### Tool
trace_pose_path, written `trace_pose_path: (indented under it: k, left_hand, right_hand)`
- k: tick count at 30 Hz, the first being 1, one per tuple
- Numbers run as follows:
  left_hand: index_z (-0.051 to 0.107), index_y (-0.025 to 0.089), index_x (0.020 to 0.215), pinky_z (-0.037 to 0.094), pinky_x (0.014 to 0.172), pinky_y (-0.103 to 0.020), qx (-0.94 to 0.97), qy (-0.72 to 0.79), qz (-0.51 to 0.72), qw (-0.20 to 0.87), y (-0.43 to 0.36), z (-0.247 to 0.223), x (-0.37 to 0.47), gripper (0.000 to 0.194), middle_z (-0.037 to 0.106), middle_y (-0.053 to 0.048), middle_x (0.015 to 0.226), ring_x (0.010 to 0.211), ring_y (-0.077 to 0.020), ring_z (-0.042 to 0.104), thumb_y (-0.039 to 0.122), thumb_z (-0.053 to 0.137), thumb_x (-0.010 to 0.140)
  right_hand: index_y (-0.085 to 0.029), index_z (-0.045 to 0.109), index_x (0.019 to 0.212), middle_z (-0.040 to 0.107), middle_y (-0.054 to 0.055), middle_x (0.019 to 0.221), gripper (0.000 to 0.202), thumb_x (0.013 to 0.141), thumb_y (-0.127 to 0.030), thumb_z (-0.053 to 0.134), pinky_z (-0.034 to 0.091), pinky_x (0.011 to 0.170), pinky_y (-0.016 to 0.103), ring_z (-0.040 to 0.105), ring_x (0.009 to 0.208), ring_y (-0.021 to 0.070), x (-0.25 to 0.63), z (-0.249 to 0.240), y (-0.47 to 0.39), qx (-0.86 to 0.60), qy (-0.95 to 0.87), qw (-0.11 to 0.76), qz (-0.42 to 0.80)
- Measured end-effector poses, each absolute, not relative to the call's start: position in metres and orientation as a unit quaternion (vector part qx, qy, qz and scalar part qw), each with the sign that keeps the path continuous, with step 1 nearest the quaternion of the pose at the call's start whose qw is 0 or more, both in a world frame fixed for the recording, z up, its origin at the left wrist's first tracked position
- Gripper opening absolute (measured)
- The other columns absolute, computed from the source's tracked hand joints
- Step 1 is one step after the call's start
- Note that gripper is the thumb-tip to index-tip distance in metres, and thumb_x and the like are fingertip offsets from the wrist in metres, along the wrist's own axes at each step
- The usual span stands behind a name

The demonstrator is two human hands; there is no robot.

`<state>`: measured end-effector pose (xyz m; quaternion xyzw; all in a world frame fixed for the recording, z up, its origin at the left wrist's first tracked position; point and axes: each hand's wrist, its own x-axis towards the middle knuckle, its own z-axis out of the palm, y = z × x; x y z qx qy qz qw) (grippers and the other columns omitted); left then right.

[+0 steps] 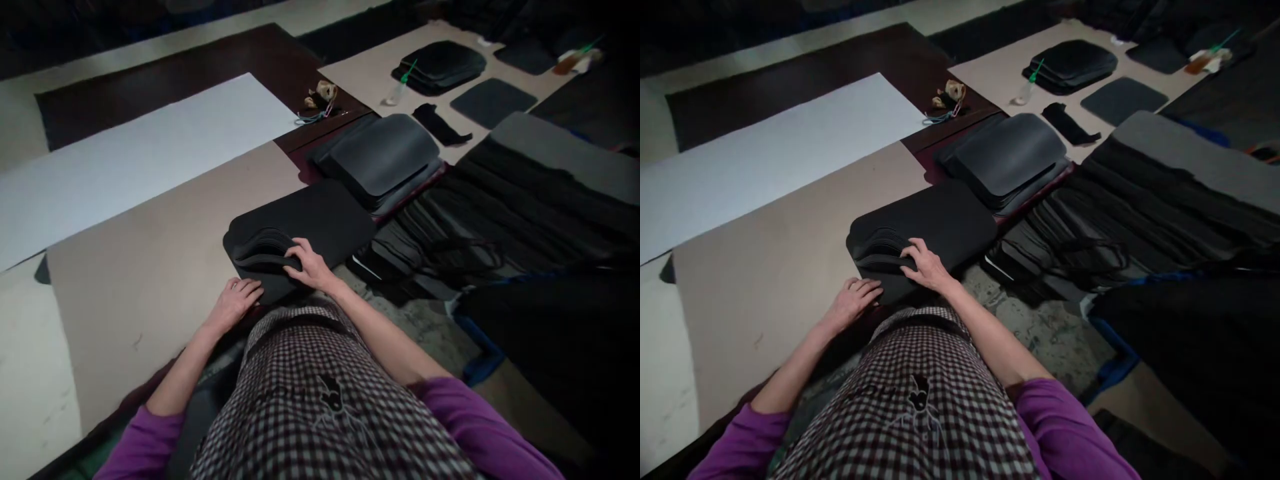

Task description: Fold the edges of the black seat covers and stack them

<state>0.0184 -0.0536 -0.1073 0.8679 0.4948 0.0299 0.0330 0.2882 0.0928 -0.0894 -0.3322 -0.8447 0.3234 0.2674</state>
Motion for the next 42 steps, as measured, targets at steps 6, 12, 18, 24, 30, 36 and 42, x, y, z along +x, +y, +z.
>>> trace_pose_path:
  k: [6,12,18,24,30,36,42]
  left_hand:
    - [0.057,0.024,0.140,0.042,0.103,-0.051,0.880,0.471,0.026,0.049,-0.051,-0.106,0.019,0.039,0.060,-0.010,0.149,0.131,-0.0304,0.055,0.034,0.051,0.102]
    - [0.055,0.021,0.143,0.047,0.098,-0.048,0.880,0.470,0.043,0.052,-0.047,-0.112,0.024,0.050,0.059,-0.014,0.149,0.132,-0.0324,0.054,0.040,0.061,0.097]
    - [0.062,0.019,0.132,0.052,0.088,-0.041,0.901,0.428,0.072,0.029,-0.046,-0.106,0.021,0.032,0.070,-0.012,0.133,0.119,-0.0253,0.064,0.027,0.050,0.103]
    - [0.067,0.017,0.112,0.050,0.081,-0.039,0.871,0.469,0.148,0.008,-0.035,-0.102,0.028,0.019,0.076,-0.010,0.102,0.092,-0.0228,0.066,0.025,0.053,0.101]
    - [0.066,0.019,0.101,0.048,0.076,-0.036,0.828,0.514,0.218,0.057,-0.012,-0.085,0.031,0.016,0.073,-0.008,0.095,0.088,-0.0221,0.064,0.031,0.055,0.101]
    - [0.062,0.019,0.118,0.050,0.080,-0.037,0.818,0.518,0.236,0.077,-0.010,-0.085,0.030,0.025,0.072,-0.009,0.102,0.092,-0.0238,0.064,0.034,0.058,0.099]
    - [0.050,0.025,0.143,0.049,0.099,-0.043,0.850,0.469,0.220,0.094,-0.022,-0.091,0.028,0.043,0.062,-0.013,0.136,0.122,-0.0265,0.058,0.026,0.055,0.100]
  right_hand:
    - [-0.023,0.046,0.120,0.023,0.018,0.166,0.032,0.093,-0.027,0.064,0.054,0.100,0.048,0.048,0.140,0.0300,0.290,-0.094,0.088,-0.270,-0.846,0.327,0.323]
    - [-0.021,0.062,0.108,0.009,0.009,0.173,0.015,0.096,-0.018,0.055,0.048,0.109,0.048,0.045,0.142,0.0287,0.293,-0.098,0.089,-0.226,-0.889,0.289,0.273]
    - [-0.024,0.076,0.104,0.006,0.000,0.174,0.025,0.094,-0.015,0.055,0.042,0.112,0.052,0.045,0.142,0.0320,0.295,-0.096,0.092,-0.198,-0.923,0.216,0.247]
    - [-0.030,0.078,0.112,0.032,0.007,0.164,0.028,0.092,-0.017,0.062,0.044,0.110,0.052,0.045,0.141,0.0313,0.293,-0.085,0.094,-0.223,-0.916,0.191,0.273]
    - [-0.034,0.078,0.116,0.041,0.011,0.155,0.024,0.095,-0.039,0.068,0.042,0.109,0.055,0.047,0.138,0.0317,0.293,-0.074,0.091,-0.247,-0.911,0.176,0.279]
    - [-0.036,0.076,0.120,0.024,0.009,0.169,0.028,0.092,-0.039,0.073,0.036,0.113,0.057,0.038,0.148,0.0340,0.294,-0.079,0.091,-0.232,-0.927,0.182,0.233]
    - [-0.038,0.079,0.112,0.026,0.005,0.169,0.021,0.099,-0.037,0.062,0.040,0.109,0.056,0.048,0.139,0.0320,0.289,-0.084,0.093,-0.253,-0.921,0.194,0.224]
